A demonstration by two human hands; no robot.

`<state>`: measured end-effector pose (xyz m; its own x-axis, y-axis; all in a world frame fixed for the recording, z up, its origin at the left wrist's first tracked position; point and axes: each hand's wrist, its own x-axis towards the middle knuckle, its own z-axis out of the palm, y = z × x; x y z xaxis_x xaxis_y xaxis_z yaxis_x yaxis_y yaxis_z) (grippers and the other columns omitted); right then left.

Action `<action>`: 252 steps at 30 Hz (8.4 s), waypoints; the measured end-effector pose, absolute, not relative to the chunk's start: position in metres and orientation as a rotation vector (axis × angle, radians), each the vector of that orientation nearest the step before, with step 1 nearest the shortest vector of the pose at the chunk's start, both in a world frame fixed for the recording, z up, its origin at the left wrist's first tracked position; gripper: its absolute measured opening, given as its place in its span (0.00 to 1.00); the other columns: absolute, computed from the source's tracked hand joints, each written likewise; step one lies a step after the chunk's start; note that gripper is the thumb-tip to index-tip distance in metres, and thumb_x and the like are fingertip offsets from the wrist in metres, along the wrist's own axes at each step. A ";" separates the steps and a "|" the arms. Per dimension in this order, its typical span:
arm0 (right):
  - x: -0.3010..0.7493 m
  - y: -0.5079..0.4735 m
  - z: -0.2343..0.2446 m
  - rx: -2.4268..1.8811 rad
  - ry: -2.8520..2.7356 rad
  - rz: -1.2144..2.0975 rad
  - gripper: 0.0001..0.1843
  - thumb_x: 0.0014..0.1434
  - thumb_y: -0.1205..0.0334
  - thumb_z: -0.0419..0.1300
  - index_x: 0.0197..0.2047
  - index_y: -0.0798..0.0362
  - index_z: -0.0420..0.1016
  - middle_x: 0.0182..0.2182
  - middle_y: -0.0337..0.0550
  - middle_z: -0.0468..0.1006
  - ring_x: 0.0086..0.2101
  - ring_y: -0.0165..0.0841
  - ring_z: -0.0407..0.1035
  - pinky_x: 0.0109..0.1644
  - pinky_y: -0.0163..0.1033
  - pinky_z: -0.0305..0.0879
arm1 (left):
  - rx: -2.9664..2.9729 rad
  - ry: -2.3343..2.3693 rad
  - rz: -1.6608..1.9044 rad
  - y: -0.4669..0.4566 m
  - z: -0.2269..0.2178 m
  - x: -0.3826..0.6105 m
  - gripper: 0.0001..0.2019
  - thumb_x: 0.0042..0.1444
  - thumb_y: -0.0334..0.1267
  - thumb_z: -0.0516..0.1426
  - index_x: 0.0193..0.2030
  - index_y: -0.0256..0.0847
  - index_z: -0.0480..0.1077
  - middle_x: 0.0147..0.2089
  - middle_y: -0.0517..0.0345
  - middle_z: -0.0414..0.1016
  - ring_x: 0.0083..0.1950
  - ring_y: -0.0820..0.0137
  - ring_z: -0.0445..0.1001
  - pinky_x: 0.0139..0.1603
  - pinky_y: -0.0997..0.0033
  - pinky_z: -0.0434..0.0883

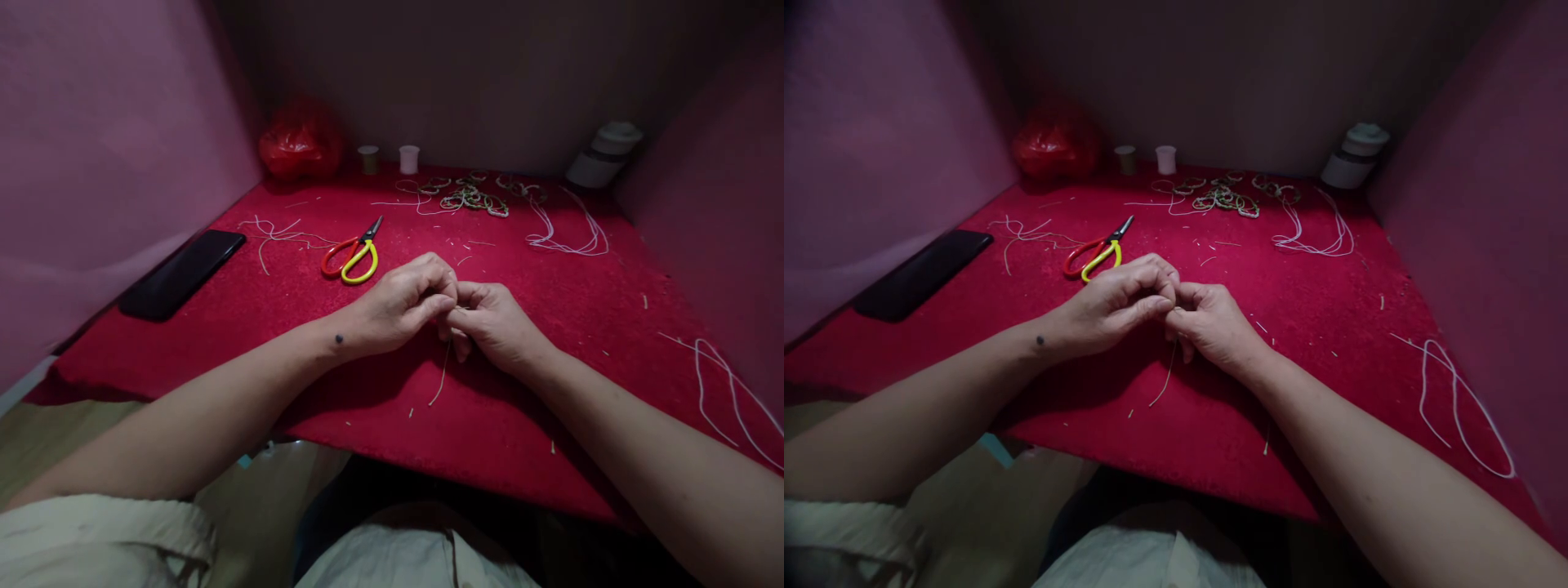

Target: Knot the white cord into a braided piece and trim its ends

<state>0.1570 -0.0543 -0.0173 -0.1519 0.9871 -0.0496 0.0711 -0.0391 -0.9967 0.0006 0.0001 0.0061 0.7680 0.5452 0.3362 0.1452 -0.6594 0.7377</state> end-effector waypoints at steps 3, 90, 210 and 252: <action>0.157 -0.054 -0.018 -1.202 -1.353 1.321 0.10 0.50 0.63 0.63 0.23 0.54 0.67 0.12 0.31 0.68 0.12 0.23 0.60 0.15 0.29 0.55 | 2.180 0.505 0.662 -0.002 0.009 0.000 0.04 0.56 0.29 0.54 0.31 0.38 0.68 0.37 0.56 0.68 0.42 0.71 0.70 0.47 0.68 0.68; 0.162 -0.049 -0.026 -1.077 -1.142 1.412 0.09 0.52 0.63 0.62 0.24 0.55 0.69 0.19 0.37 0.74 0.12 0.23 0.61 0.12 0.30 0.60 | 2.088 0.678 0.691 0.006 -0.011 0.003 0.04 0.57 0.29 0.52 0.33 0.36 0.67 0.24 0.59 0.75 0.22 0.76 0.73 0.23 0.78 0.69; 0.157 -0.051 -0.027 -1.100 -1.104 1.259 0.08 0.55 0.61 0.61 0.27 0.54 0.69 0.20 0.36 0.75 0.14 0.24 0.65 0.15 0.29 0.55 | 1.577 1.043 0.670 -0.015 0.010 0.015 0.05 0.56 0.28 0.56 0.30 0.37 0.65 0.18 0.68 0.66 0.14 0.82 0.61 0.15 0.82 0.58; 0.160 -0.048 -0.033 -0.998 -1.030 1.325 0.09 0.55 0.59 0.64 0.29 0.56 0.74 0.23 0.39 0.77 0.16 0.25 0.68 0.20 0.31 0.63 | 2.148 0.900 0.895 -0.015 -0.011 0.006 0.07 0.57 0.29 0.53 0.39 0.35 0.72 0.30 0.56 0.76 0.25 0.77 0.71 0.28 0.78 0.70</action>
<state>0.1602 -0.0485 -0.0326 -0.0142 0.9998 0.0139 -0.2595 0.0097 -0.9657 0.0059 -0.0148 -0.0106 0.5344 0.7745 0.3384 0.3426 -0.5645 0.7510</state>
